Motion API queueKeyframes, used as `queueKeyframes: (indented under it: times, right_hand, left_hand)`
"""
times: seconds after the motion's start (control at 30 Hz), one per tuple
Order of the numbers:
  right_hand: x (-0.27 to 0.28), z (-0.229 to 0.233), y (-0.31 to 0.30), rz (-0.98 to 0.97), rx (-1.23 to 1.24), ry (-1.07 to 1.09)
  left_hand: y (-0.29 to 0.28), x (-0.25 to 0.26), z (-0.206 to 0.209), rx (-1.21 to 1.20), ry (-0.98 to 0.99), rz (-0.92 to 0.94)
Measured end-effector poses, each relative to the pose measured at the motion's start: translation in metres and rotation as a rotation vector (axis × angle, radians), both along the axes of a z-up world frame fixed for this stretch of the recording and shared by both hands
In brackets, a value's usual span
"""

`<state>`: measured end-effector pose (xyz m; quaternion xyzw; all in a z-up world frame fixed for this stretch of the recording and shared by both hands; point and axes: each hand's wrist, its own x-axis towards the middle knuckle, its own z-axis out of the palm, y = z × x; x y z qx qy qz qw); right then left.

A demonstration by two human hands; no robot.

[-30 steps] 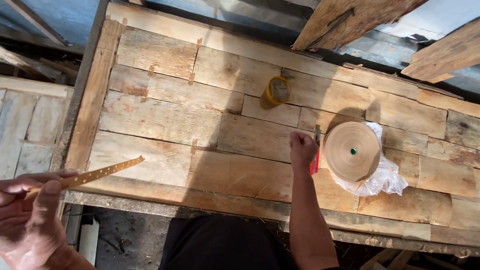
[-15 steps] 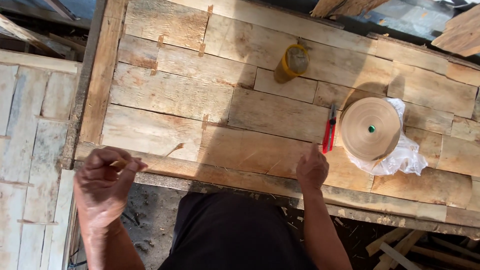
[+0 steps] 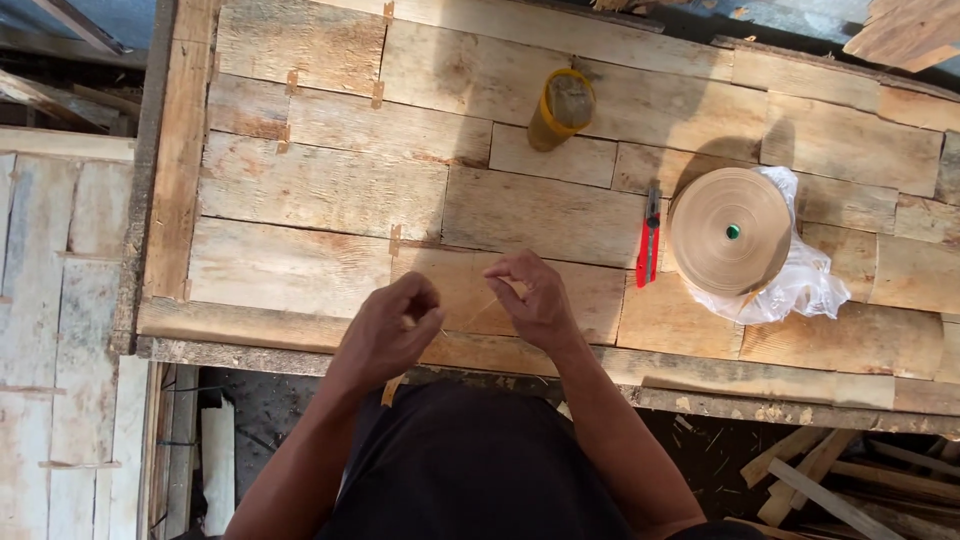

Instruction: Glue and apply thin wooden strips to a larger wooden panel to create a textured surface.

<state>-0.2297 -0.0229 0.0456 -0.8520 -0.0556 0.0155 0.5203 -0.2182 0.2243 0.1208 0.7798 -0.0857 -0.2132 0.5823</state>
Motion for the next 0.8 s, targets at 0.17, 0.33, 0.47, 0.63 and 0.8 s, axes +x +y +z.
queueKeyframes:
  times: [0.17,0.33,0.47,0.63,0.8]
  right_hand:
    - [0.013,0.067,0.021,0.191,0.010,-0.104]
    - [0.015,0.068,0.022,0.203,-0.105,-0.101]
    - [0.012,0.059,0.021,0.157,-0.140,-0.058]
    - [0.012,0.050,0.018,0.184,-0.100,-0.003]
    - [0.014,0.048,0.019,0.225,-0.094,0.013]
  left_hand:
    - [-0.026,0.010,0.001,0.142,-0.086,-0.008]
    - [-0.035,0.009,-0.004,0.215,-0.085,-0.014]
    - [-0.038,0.006,-0.009,0.184,-0.093,0.011]
    - [-0.038,-0.002,-0.021,0.148,-0.032,0.021]
    - [-0.041,-0.014,-0.075,-0.199,0.197,0.184]
